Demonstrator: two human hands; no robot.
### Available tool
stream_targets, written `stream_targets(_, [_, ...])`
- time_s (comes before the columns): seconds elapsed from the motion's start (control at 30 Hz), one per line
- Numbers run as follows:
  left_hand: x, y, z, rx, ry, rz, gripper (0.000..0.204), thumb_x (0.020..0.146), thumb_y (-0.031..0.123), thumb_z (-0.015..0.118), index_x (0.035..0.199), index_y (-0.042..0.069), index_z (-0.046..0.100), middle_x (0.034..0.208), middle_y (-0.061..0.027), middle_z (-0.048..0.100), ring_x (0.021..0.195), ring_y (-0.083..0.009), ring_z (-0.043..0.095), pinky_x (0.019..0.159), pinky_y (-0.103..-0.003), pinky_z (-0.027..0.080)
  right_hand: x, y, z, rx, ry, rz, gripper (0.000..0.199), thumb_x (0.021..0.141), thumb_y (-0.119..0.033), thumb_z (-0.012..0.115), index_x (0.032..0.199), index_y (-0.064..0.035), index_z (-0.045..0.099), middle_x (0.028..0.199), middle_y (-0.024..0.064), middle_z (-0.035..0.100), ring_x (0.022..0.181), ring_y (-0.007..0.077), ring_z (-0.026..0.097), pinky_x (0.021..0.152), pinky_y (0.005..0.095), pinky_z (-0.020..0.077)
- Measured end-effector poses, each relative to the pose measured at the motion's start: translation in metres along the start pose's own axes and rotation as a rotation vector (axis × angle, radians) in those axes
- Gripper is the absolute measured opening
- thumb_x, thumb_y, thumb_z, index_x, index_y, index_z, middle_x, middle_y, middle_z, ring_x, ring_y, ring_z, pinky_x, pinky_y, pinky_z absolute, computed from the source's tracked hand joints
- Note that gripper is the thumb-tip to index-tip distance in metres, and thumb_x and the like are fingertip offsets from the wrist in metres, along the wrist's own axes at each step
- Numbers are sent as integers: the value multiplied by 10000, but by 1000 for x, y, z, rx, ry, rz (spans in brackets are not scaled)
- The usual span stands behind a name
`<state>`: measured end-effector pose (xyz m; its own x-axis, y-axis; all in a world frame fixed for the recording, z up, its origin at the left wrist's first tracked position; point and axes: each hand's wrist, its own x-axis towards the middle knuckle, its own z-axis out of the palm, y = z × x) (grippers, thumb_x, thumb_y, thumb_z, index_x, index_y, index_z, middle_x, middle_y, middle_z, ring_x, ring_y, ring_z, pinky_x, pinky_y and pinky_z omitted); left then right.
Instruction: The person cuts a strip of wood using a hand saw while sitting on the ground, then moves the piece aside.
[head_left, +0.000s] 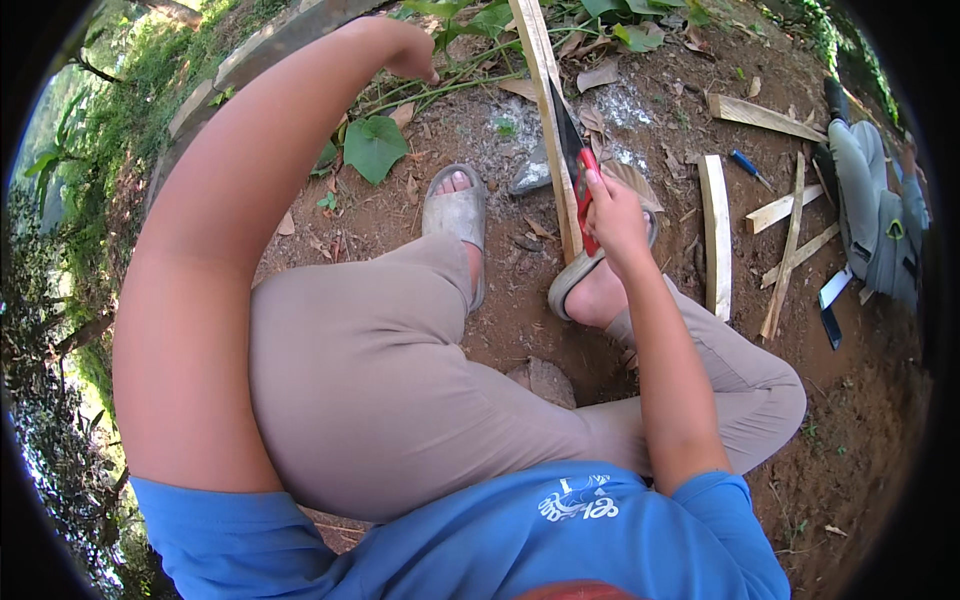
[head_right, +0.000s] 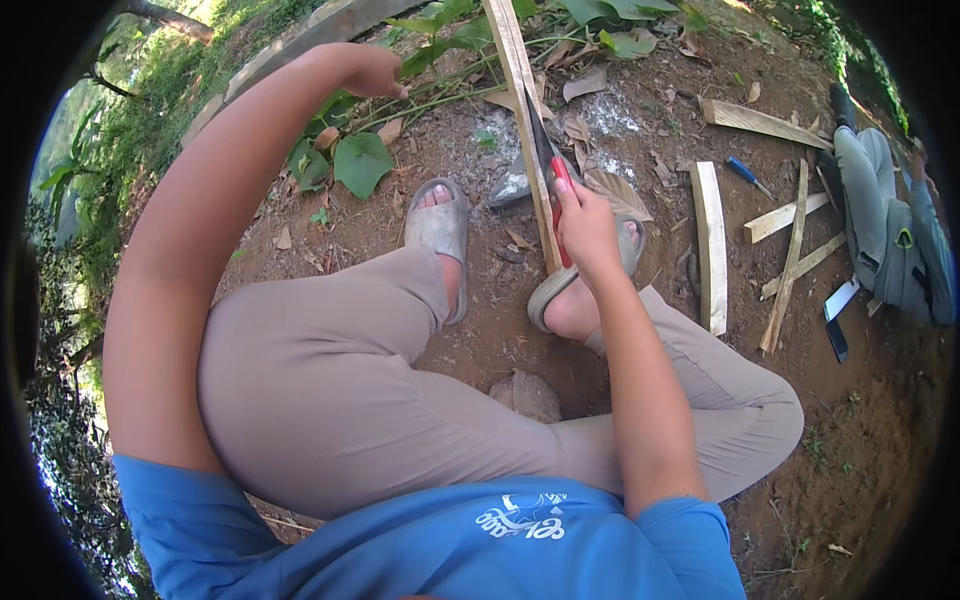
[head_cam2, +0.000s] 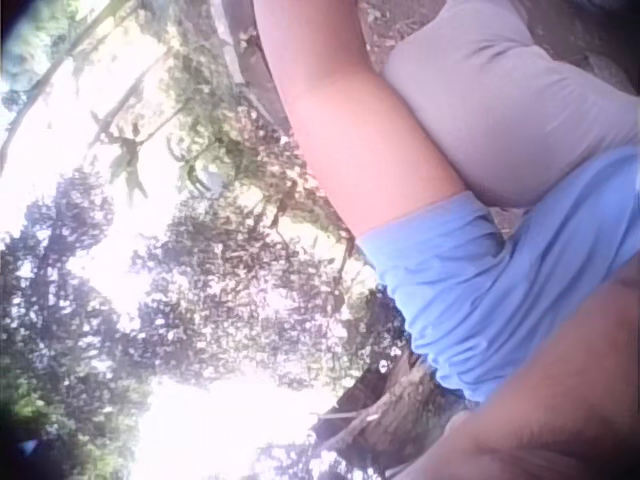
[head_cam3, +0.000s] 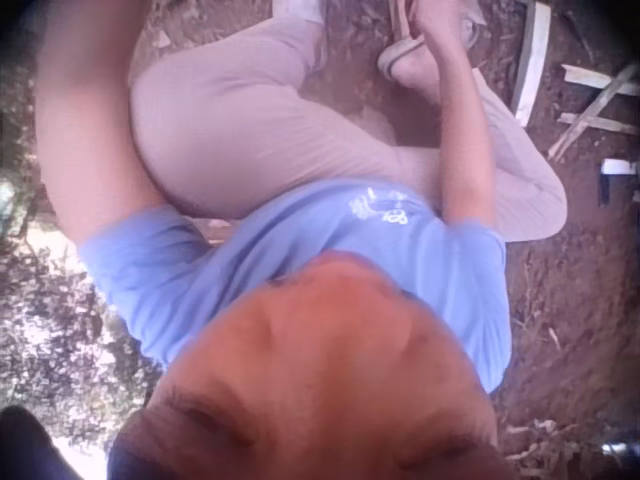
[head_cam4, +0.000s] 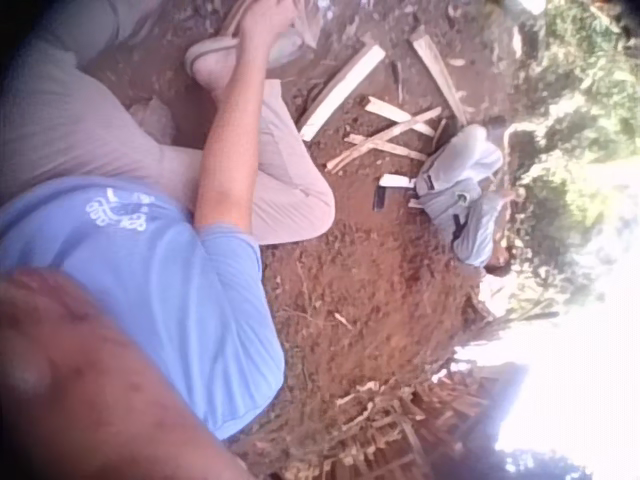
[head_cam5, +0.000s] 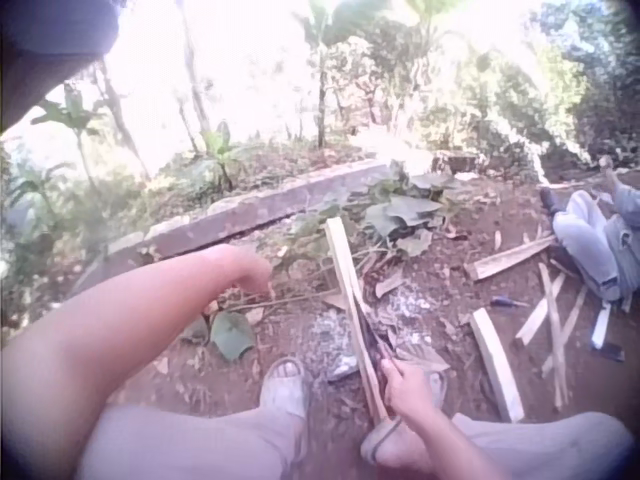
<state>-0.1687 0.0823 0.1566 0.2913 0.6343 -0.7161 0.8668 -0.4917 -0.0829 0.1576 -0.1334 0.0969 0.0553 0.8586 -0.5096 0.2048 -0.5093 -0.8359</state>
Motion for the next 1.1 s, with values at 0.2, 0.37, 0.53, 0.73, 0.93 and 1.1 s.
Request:
stream_targets(0.2, [-5, -6, 9, -51, -2, -41, 576, 1044, 524, 588, 1226, -12, 698, 1180, -214, 738, 1118, -397, 697, 956, -530, 525, -82, -29, -28, -28, -3, 201, 331, 1119, -294, 555, 1086, -14, 727, 589, -43, 490, 498, 54, 434, 481, 271, 344])
stream_targets(0.37, [-2, 6, -10, 33, 7, -2, 583, 1041, 530, 592, 1225, -13, 700, 1182, -212, 736, 1132, -394, 693, 953, -526, 526, 8, 17, 11, -193, 197, -149, 341, 1123, -314, 547, 1097, -23, 721, 600, -46, 494, 487, 61, 438, 468, 279, 357])
stream_targets(0.53, [0, -3, 0, -5, 36, -3, 582, 1044, 534, 585, 1192, -14, 715, 1189, -205, 740, 1128, -388, 697, 959, -519, 523, -14, -15, 2, -35, 23, 73, 349, 1125, -323, 545, 1080, -11, 694, 563, -62, 434, 455, 54, 385, 451, 270, 323])
stream_targets(0.73, [-4, -16, 11, -79, 77, -47, 592, 1044, 526, 587, 1219, -28, 701, 1219, -218, 730, 1166, -384, 685, 990, -515, 517, -85, -27, -36, -34, -54, 218, 329, 1123, -285, 545, 1114, -7, 721, 608, -48, 486, 515, 45, 436, 484, 279, 352])
stream_targets(0.93, [5, -8, -15, -42, 35, -11, 596, 1040, 537, 587, 1262, -6, 695, 1272, -203, 717, 1187, -384, 678, 1016, -508, 514, 22, 23, -3, -81, 79, -126, 363, 1133, -339, 528, 1155, -17, 695, 558, -47, 460, 450, 68, 417, 461, 273, 357])
stream_targets(1.1, [-3, -12, -2, -56, -14, -23, 604, 1039, 539, 586, 1260, -10, 705, 1241, -209, 727, 1169, -390, 684, 1016, -520, 514, -47, -39, -14, -97, -11, 161, 372, 1130, -346, 537, 1044, -15, 683, 546, -48, 437, 438, 70, 390, 446, 267, 340])
